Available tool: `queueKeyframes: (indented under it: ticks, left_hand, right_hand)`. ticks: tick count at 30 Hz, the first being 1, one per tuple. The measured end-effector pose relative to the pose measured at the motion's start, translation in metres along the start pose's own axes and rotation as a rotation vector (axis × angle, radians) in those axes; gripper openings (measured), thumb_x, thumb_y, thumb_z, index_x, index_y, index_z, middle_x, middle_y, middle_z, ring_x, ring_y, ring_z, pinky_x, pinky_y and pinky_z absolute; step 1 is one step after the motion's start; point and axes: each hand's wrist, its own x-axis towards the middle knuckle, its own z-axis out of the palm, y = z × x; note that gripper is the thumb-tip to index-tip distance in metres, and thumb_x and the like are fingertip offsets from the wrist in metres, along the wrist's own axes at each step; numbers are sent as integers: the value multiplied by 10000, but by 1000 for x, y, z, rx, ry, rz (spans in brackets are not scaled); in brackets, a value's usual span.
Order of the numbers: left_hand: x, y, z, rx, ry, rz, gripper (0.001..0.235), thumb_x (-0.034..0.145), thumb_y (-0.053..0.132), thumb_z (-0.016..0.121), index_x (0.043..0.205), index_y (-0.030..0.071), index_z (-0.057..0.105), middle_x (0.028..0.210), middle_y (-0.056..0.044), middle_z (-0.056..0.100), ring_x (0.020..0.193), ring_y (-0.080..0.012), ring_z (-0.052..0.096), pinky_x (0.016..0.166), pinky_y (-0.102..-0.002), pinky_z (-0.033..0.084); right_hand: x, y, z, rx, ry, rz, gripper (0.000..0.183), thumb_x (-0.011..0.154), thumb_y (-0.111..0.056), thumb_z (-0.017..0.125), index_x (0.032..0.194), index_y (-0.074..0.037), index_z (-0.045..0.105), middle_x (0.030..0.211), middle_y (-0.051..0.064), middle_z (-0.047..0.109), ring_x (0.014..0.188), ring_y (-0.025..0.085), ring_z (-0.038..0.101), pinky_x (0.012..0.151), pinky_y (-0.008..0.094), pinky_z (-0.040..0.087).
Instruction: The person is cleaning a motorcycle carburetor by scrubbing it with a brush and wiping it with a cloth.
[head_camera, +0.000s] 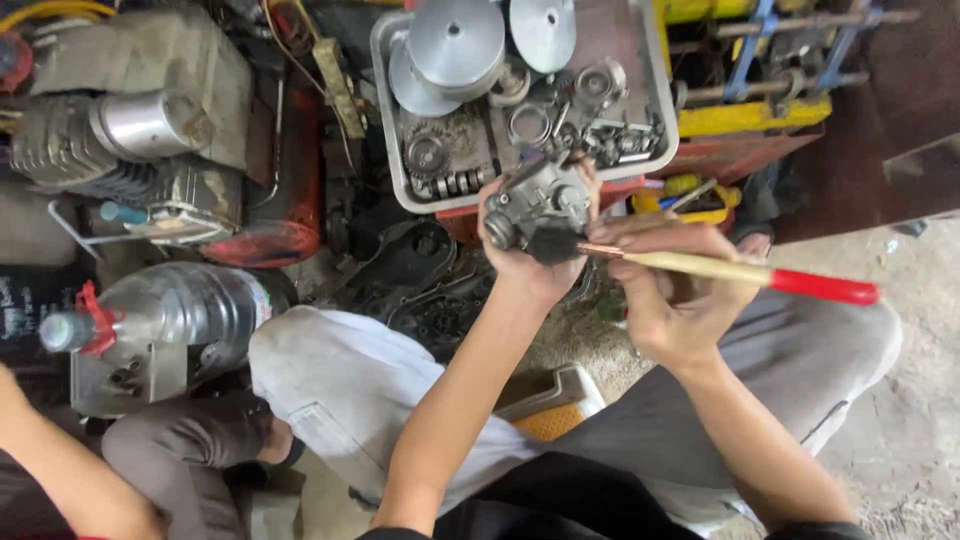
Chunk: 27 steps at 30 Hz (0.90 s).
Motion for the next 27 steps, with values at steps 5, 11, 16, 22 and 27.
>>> queueKeyframes:
  ticks: [5, 11, 16, 22, 27]
  left_hand:
    - [0, 1, 4, 49, -58, -29, 802, 918, 432, 691, 1485, -61, 412, 1184, -214, 705, 1083, -298, 693, 961, -365, 606]
    - [6, 12, 6, 87, -105, -65, 834, 930, 429, 688, 1519, -71, 371, 1162, -213, 715, 1054, -287, 708, 928, -345, 634]
    - [8, 29, 19, 131, -125, -75, 859, 940, 426, 686, 1543, -79, 340, 1145, -212, 723, 1033, -278, 719, 903, -329, 655]
    - [19, 40, 44, 7, -165, -455, 895, 1009, 405, 633, 1750, 182, 183, 1412, -266, 618, 1225, -429, 689, 985, -625, 623]
    - [11, 59, 11, 578, -311, 85, 266, 1101, 359, 565, 1314, 337, 724, 1726, -330, 142, 1104, -308, 675, 848, -420, 633]
  right_hand:
    - [9, 5, -19, -85, 33, -63, 131, 967, 5, 681, 1060, 41, 596, 941, 173, 664, 904, 332, 750, 841, 413, 688]
    - [14, 4, -13, -28, -57, -115, 187, 868, 187, 525, 956, 56, 625, 792, 171, 698, 720, 271, 755, 625, 311, 667]
    - [46, 7, -49, -40, 21, 0, 171, 1058, 167, 586, 1052, -4, 589, 1013, 132, 644, 878, 236, 742, 793, 324, 696]
    - [53, 0, -32, 95, -104, 102, 200, 1024, -130, 693, 1126, 8, 590, 981, 103, 711, 866, 192, 782, 719, 233, 672]
    - [57, 6, -30, -194, -33, -179, 140, 1036, 36, 653, 1115, 107, 561, 1005, 271, 673, 940, 392, 775, 811, 413, 697]
